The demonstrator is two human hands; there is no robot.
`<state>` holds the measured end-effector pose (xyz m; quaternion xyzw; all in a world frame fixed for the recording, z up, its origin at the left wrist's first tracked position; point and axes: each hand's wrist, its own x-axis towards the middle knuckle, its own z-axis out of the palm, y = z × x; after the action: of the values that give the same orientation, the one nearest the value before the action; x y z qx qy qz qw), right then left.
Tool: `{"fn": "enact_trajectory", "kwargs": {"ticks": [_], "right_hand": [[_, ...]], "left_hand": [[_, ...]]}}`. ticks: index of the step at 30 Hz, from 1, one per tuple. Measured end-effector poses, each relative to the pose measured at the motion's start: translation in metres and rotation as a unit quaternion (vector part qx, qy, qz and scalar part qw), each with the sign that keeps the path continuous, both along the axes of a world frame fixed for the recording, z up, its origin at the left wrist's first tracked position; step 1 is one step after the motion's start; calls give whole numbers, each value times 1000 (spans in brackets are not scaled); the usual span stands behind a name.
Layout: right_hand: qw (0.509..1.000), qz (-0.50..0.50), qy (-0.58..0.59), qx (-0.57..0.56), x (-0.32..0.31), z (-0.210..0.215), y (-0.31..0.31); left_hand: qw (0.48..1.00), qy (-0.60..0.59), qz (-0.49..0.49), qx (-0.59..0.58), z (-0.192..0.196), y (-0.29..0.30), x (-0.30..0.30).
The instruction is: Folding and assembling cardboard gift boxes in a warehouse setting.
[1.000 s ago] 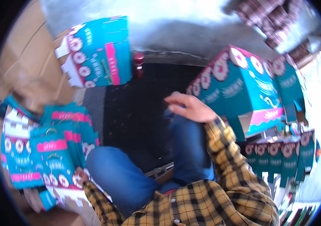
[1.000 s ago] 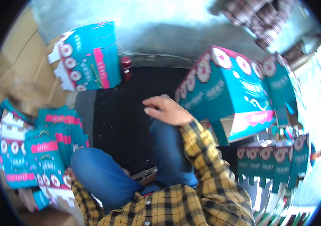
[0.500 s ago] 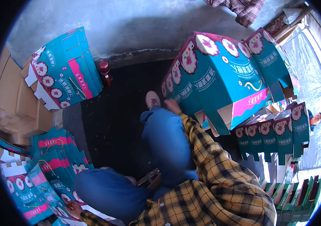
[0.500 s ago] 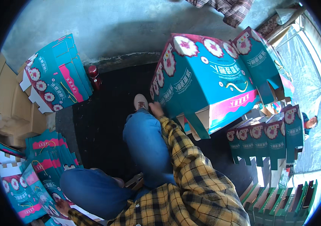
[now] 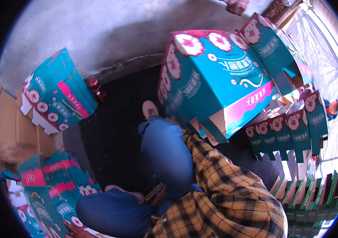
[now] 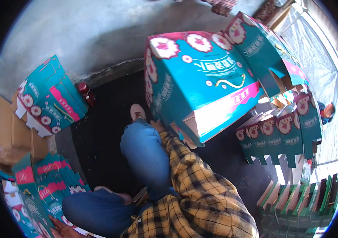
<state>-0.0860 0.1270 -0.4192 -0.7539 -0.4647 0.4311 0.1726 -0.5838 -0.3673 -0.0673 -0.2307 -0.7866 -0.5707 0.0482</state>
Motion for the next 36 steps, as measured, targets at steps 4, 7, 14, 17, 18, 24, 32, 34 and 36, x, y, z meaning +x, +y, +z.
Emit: {"fn": "enact_trajectory", "kwargs": {"ticks": [4,7,14,17,18,24,32,34,36], "right_hand": [[991,-86,100,8,-81,-20,-64],[994,34,-1,105,19,7,-10],[959,-88,-35,266,-22,73,-38],[972,-76,-10,223,-65,88,-53],[969,-112,-13,219,-64,89,-56],[959,-91,41,267,-31,59,-48],[952,-144,72,261,-31,28,-31],[937,-165,105,291,-31,28,-27],[937,-167,89,294,-27,25,-24]], "left_hand": [[875,-208,-39,436,53,58,41],[901,-133,119,395,-24,97,30],[889,-257,-65,373,8,135,63],[902,-240,-63,353,8,133,49],[902,-247,-70,348,8,136,50],[901,-269,-106,323,6,155,52],[903,-273,-139,301,6,161,45],[900,-275,-149,304,4,161,44],[899,-276,-155,302,3,160,43]]}}
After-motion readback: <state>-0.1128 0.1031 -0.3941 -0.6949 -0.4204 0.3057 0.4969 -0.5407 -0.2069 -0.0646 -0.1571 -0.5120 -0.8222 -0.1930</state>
